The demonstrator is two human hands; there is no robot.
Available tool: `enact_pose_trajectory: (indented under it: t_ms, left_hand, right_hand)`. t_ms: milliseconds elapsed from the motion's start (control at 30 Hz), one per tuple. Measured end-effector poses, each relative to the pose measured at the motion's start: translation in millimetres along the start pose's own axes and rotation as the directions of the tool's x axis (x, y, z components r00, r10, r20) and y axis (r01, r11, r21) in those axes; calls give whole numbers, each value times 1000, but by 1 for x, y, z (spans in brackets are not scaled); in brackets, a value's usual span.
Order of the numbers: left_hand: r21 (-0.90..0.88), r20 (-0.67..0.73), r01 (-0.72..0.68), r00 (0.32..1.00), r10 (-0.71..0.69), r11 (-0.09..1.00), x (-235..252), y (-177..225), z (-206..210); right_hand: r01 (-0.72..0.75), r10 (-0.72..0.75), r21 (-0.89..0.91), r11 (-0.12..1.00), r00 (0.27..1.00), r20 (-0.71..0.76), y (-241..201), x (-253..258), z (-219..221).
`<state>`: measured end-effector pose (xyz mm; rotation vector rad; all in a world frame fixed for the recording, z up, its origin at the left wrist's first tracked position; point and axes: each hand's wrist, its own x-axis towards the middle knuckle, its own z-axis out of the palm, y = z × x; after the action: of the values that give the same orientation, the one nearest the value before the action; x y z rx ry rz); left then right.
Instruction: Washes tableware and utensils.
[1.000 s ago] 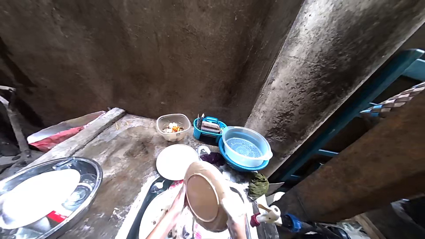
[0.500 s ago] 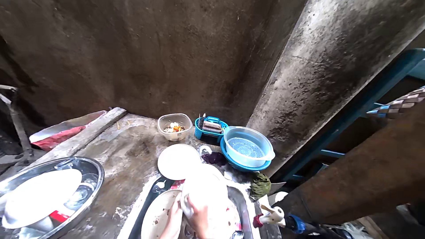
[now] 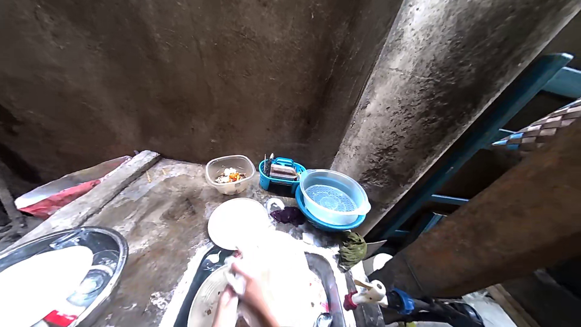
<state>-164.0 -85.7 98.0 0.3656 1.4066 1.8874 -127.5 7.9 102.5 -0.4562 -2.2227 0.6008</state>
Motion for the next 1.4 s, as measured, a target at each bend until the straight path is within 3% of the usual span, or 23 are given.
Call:
enact_pose_trajectory:
  t_ms: [100,233,300,400,467,600,633,700,733,767,833,900,967,1033,1067,1133,1167,1233,1300,1400]
  left_hand:
    - [136,33,4,999,-9,991,4,8,-2]
    - [317,43,-198,980,194,927,25,31,-17]
    - [499,161,-436,896,415,749,41,45,-29]
    - [696,369,-645,698,614,315,74,62,-34]
    - [706,508,-703,584,633,82,102,59,-32]
    - [661,696,-733,518,498,-161,146,18,-43]
    - [635,732,-748,501,462,-195,152,12,-44]
    - [618,760,-757,507,407,-213,157,2,-45]
    - [635,753,-746,539,377,-201,158,-3,-45]
    - [662,738,-727,591,326,-180,158,-10,-46]
    - [740,672,-662,724,157,-117,143,-18,-33]
    - [791,611,-611,791,-18,-21,117,-22,-5]
    - [842,532,-537,807,-256,57,97,-37,18]
    - [919,391,-360,775,-497,161,90,-59,31]
    - [931,364,-278,747,-557,237,91,-73,31]
    - [893,384,-150,744,-546,424,91,-92,26]
    - [833,408,-89,767,-496,546,87,-96,26]
    - [676,401,85,791,-462,732,74,-94,33]
    - [563,386,167,813,-436,810,63,-81,43]
    - [567,422,-44,873,-245,822,60,-55,50]
  right_hand:
    - [-274,272,12,962,959,81,39,43,-26]
    - [-295,301,82,952,951,-67,108,30,-48]
    - [-382,373,-25,924,913,-166,147,18,-57]
    - [-605,573,-266,750,796,-196,199,5,-57]
    - [-658,723,-456,600,690,-44,213,-1,-50]
    - [-605,843,-624,494,509,174,208,22,-63]
    - [-623,823,-590,514,551,136,201,25,-68]
    - [-599,588,-448,664,788,-181,198,12,-62]
    - [-558,471,-424,713,830,-300,204,3,-55]
    - [-563,479,-414,715,826,-297,206,-3,-52]
    - [-644,675,-429,634,731,-100,203,-6,-58]
    - [-673,724,-376,637,690,-8,200,2,-64]
    - [-693,726,-329,642,687,-31,200,7,-64]
    - [-713,748,-361,602,661,-59,206,4,-62]
    - [-691,699,-355,629,703,-129,211,0,-58]
    - [-576,474,-301,760,808,-349,218,-10,-50]
    - [-527,389,-248,813,809,-441,218,-12,-49]
    - [-524,434,-21,852,726,-533,205,-13,-52]
    - [-536,607,307,786,577,-547,177,-12,-65]
    - [-370,682,575,730,445,-580,136,-26,-84]
